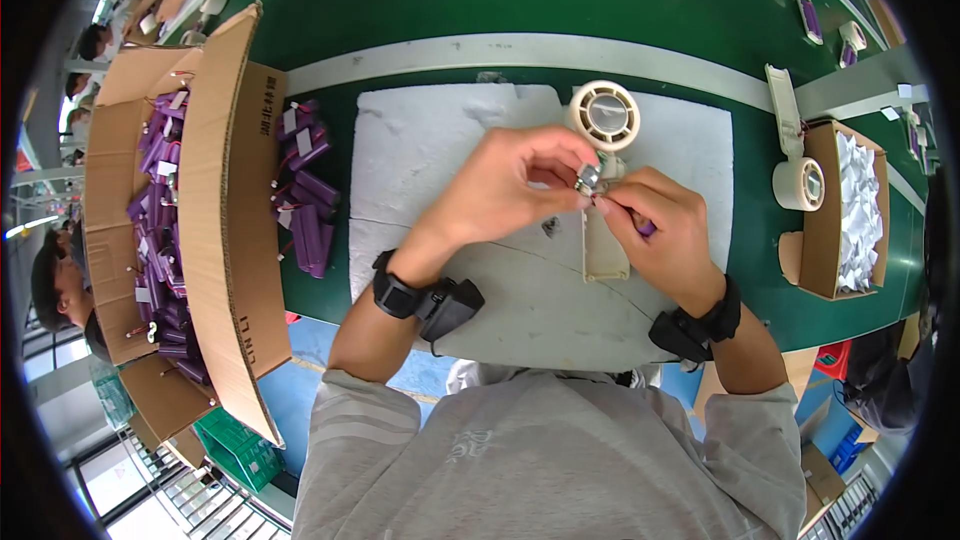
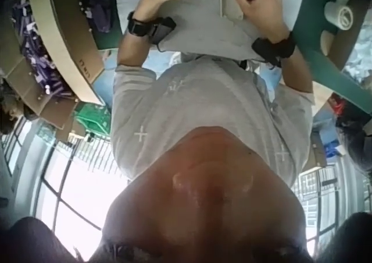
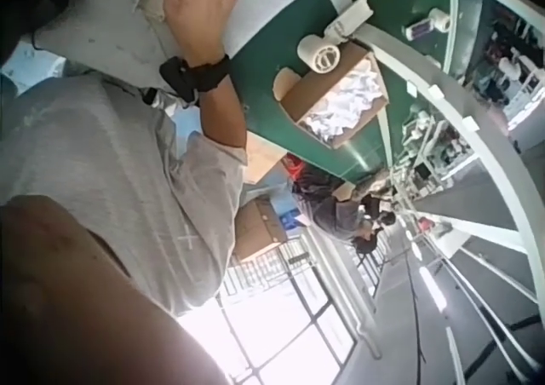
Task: Assembling batteries and circuit boards into plastic housings on a production line.
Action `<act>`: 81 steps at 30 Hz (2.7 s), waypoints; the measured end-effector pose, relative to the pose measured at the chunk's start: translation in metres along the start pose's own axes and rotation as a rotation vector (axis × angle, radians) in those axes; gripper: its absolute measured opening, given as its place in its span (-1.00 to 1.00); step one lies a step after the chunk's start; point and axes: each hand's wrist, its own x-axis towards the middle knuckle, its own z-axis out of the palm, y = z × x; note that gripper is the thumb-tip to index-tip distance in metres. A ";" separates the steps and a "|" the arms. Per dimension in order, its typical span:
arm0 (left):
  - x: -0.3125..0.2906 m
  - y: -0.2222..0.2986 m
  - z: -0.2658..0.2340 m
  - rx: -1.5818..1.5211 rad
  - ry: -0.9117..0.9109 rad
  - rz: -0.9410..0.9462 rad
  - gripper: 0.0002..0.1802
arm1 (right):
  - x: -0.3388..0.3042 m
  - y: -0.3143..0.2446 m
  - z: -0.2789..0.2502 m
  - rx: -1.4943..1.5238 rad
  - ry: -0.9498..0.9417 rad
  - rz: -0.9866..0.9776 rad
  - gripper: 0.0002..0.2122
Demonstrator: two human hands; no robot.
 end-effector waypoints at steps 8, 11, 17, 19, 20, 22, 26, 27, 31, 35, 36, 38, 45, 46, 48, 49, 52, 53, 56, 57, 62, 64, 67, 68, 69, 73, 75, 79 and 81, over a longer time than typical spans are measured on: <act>-0.001 0.009 0.018 0.337 0.072 0.142 -0.58 | -0.003 -0.005 0.000 -0.031 0.115 0.092 -0.75; 0.000 0.006 0.018 0.400 0.121 0.217 -0.59 | 0.002 -0.012 0.003 -0.111 0.107 0.104 -0.68; -0.002 0.009 0.015 0.451 0.148 0.167 -0.61 | 0.004 -0.004 0.003 -0.163 0.067 0.013 -0.68; -0.002 0.008 0.012 0.470 0.149 0.202 -0.61 | 0.003 -0.004 0.004 -0.182 0.058 -0.024 -0.68; -0.002 0.007 0.012 0.482 0.150 0.220 -0.62 | 0.004 -0.005 0.003 -0.158 0.058 -0.010 -0.69; -0.001 0.005 0.014 0.470 0.168 0.215 -0.63 | 0.004 -0.005 0.001 -0.108 0.060 0.017 -0.70; -0.002 0.004 0.014 0.481 0.206 0.222 -0.66 | 0.003 -0.002 0.001 -0.189 0.050 0.048 -0.71; -0.003 0.004 0.014 0.498 0.211 0.243 -0.67 | 0.003 -0.002 0.002 -0.191 0.043 0.047 -0.71; -0.001 -0.003 0.015 0.535 0.233 0.325 -0.70 | 0.002 -0.001 0.005 -0.203 0.086 0.015 -0.69; 0.001 -0.004 0.014 0.566 0.233 0.398 -0.72 | 0.003 0.000 0.004 -0.230 0.106 0.001 -0.69; 0.001 -0.004 0.014 0.578 0.229 0.419 -0.73 | 0.003 0.001 0.004 -0.228 0.112 0.001 -0.69; 0.002 -0.005 0.014 0.585 0.228 0.430 -0.73 | 0.003 0.001 0.004 -0.225 0.124 0.002 -0.69; 0.001 -0.007 0.016 0.619 0.226 0.468 -0.74 | 0.005 -0.002 0.004 -0.228 0.146 0.020 -0.70; 0.001 -0.007 0.016 0.619 0.230 0.473 -0.74 | 0.005 -0.003 0.004 -0.226 0.147 0.029 -0.70; 0.000 -0.007 0.017 0.619 0.238 0.484 -0.74 | 0.005 -0.004 0.004 -0.224 0.147 0.036 -0.71; 0.000 -0.007 0.018 0.620 0.236 0.484 -0.74 | 0.005 -0.004 0.003 -0.223 0.147 0.041 -0.71; -0.001 -0.006 0.019 0.641 0.245 0.477 -0.74 | 0.006 -0.004 0.002 -0.204 0.133 0.060 -0.72; 0.000 -0.006 0.019 0.643 0.241 0.480 -0.74 | 0.008 -0.003 0.001 -0.189 0.119 0.071 -0.73; 0.002 -0.007 0.015 0.571 0.213 0.438 -0.75 | 0.008 -0.004 -0.002 -0.157 0.105 0.093 -0.76; 0.003 -0.006 0.012 0.573 0.207 0.439 -0.75 | 0.007 -0.004 -0.003 -0.140 0.098 0.102 -0.77; 0.002 -0.002 0.003 0.347 0.072 0.214 -0.71 | 0.001 -0.009 -0.010 -0.125 0.016 0.153 -0.82; 0.002 -0.004 0.002 0.297 0.028 0.137 -0.68 | -0.002 -0.007 -0.009 -0.139 0.018 0.137 -0.82; 0.001 -0.003 0.004 0.232 -0.030 0.055 -0.60 | -0.003 -0.005 -0.007 -0.170 0.021 0.102 -0.82; 0.001 -0.003 0.005 0.199 -0.059 0.015 -0.56 | -0.003 -0.005 -0.006 -0.186 0.033 0.090 -0.83; 0.001 -0.002 0.005 0.196 -0.058 0.011 -0.56 | -0.002 -0.006 -0.005 -0.202 0.046 0.079 -0.83; 0.002 -0.001 0.005 0.195 -0.050 -0.027 -0.56 | -0.001 -0.006 0.000 -0.218 0.074 0.090 -0.83; 0.001 0.000 0.006 0.165 -0.036 -0.076 -0.56 | 0.000 -0.007 0.000 -0.218 0.081 0.097 -0.83; 0.001 -0.002 0.006 0.116 -0.025 -0.113 -0.56 | 0.000 -0.009 0.000 -0.213 0.085 0.108 -0.83; 0.001 -0.006 0.006 0.101 -0.020 -0.119 -0.56 | -0.001 -0.010 -0.001 -0.218 0.081 0.108 -0.83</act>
